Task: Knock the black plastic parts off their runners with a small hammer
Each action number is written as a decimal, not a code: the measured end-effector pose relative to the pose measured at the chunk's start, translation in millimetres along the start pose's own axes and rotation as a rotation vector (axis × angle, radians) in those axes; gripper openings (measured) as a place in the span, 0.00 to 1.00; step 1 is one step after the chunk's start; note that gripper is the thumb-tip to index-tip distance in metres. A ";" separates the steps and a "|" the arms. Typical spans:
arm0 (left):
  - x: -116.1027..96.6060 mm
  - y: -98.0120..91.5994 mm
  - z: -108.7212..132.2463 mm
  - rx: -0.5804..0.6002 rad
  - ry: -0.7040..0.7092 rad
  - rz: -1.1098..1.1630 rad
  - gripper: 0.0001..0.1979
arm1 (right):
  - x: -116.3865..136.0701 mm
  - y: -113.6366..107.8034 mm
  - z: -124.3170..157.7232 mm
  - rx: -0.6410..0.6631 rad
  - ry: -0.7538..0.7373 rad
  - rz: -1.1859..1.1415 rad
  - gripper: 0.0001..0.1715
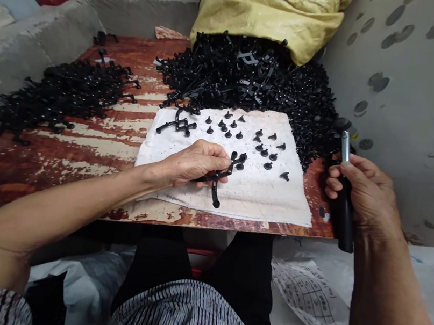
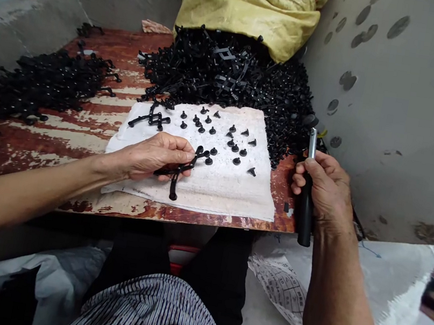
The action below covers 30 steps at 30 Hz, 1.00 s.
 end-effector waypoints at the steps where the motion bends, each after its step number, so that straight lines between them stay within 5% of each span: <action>1: 0.5 0.2 -1.6 0.007 0.009 -0.001 0.11 | 0.4 0.4 0.0 0.002 0.001 0.001 0.19; 30: 1.5 0.0 -10.4 -0.010 0.037 -0.080 0.08 | 3.1 2.2 -0.2 0.012 -0.009 0.017 0.18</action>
Point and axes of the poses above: each hand's wrist, its own z-axis away from the middle knuckle, its own y-axis out of the palm, x = y × z, the point moved 9 cm from there along -z, towards the middle knuckle, and after that the axes turned 2 degrees about -x, right-handed, at the moved point
